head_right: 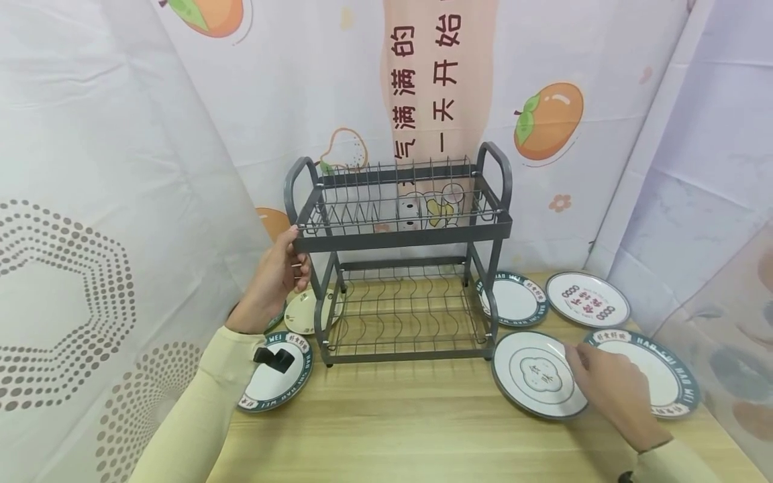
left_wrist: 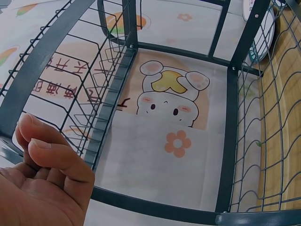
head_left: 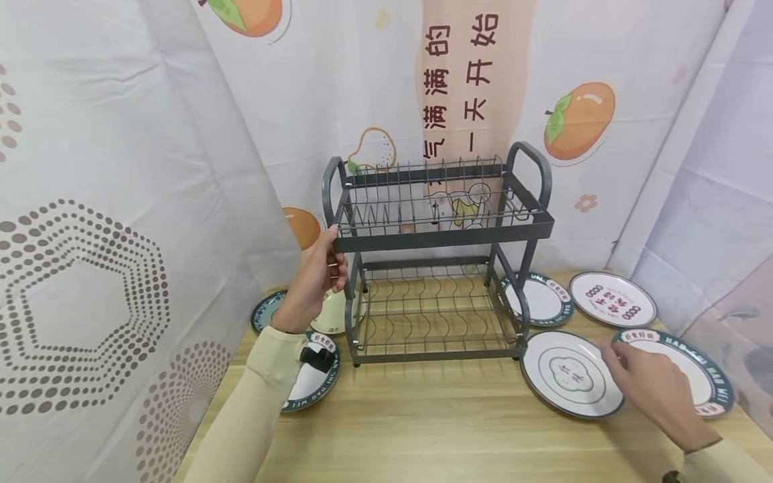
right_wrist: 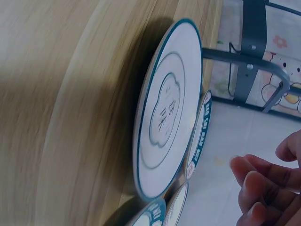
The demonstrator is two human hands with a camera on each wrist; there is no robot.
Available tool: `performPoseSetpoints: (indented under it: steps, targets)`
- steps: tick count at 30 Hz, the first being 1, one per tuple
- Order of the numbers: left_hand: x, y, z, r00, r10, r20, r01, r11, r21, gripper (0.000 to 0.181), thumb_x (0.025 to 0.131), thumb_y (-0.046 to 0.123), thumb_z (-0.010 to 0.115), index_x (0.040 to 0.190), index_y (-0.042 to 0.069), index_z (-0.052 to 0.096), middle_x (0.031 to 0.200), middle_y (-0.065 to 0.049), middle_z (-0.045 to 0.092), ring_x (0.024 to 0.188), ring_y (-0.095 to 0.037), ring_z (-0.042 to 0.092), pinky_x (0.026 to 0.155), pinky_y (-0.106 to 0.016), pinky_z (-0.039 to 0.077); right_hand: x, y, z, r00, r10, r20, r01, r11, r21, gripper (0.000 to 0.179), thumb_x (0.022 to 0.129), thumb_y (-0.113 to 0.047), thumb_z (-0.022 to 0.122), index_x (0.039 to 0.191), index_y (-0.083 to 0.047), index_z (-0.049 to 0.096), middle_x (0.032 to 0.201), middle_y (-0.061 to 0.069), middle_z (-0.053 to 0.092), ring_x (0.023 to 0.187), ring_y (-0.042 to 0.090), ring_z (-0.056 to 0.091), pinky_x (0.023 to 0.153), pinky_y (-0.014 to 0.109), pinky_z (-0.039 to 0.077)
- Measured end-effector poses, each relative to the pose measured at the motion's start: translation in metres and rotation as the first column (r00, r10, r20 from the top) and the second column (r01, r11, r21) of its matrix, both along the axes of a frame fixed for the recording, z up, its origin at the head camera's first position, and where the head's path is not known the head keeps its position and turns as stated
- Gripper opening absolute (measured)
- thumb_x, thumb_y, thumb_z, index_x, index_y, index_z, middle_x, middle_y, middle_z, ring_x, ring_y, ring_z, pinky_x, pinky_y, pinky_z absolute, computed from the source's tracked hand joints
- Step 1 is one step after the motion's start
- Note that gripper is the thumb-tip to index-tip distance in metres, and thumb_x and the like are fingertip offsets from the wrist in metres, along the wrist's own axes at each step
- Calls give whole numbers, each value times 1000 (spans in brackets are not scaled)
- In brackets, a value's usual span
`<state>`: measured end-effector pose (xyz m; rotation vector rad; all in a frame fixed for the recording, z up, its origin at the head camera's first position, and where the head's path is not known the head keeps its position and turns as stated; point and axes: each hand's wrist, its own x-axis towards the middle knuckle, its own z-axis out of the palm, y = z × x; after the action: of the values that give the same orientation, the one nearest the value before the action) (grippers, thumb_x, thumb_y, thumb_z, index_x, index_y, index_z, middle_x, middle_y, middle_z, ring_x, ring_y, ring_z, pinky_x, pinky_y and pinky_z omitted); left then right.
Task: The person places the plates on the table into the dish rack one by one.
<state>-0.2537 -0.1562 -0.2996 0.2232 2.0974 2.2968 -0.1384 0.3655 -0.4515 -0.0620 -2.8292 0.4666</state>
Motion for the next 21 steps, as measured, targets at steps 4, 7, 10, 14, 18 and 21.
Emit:
performPoseSetpoints:
  steps: [4, 7, 10, 14, 18, 21]
  targets:
    - [0, -3, -3, 1000, 3, -11, -3, 1000, 6, 57, 99, 64, 54, 86, 9, 49, 74, -2, 48, 55, -15, 44, 48, -26, 38, -1, 8, -2, 1000, -18, -1, 18, 1000, -1, 44, 106, -41, 51, 105, -3, 72, 83, 25, 69, 72, 49, 65, 45, 46, 40]
    - [1, -4, -5, 1000, 14, -11, -14, 1000, 9, 58, 98, 66, 55, 86, 9, 49, 73, -3, 48, 55, -15, 45, 47, -25, 38, 0, 14, -1, 1000, -29, -7, 29, 1000, 1, 42, 106, -41, 50, 101, -5, 72, 79, 21, 68, 67, 42, 64, 45, 43, 39]
    - [1, -4, -7, 1000, 16, -13, -16, 1000, 1, 60, 98, 67, 55, 85, 9, 50, 72, -3, 49, 56, -15, 45, 47, -24, 39, 2, 23, 0, 999, -34, -16, 34, 999, 6, 41, 106, -39, 50, 95, -5, 71, 77, 17, 68, 63, 34, 62, 46, 42, 39]
    - [0, -3, -8, 1000, 13, -10, -14, 1000, -9, 60, 97, 67, 55, 85, 9, 49, 72, -3, 49, 56, -14, 46, 47, -24, 39, 7, 38, 1, 997, -75, 28, 74, 997, 17, 45, 106, -38, 48, 98, 1, 69, 85, 25, 68, 69, 46, 63, 49, 50, 42]
    - [-2, -2, -8, 1000, 22, -7, -21, 1000, 13, 60, 97, 67, 57, 85, 9, 50, 71, -2, 50, 56, -13, 46, 47, -23, 39, 12, 55, 0, 991, -114, 73, 112, 993, 29, 51, 106, -41, 46, 104, 6, 66, 95, 36, 66, 81, 62, 60, 53, 60, 42]
    - [-2, -3, -8, 1000, 27, -15, -27, 999, 45, 58, 97, 65, 58, 84, 9, 49, 69, 0, 50, 55, -12, 46, 47, -22, 39, 14, 67, -5, 995, -90, 30, 89, 995, 37, 50, 107, -36, 45, 100, 10, 64, 93, 38, 64, 79, 62, 59, 58, 60, 43]
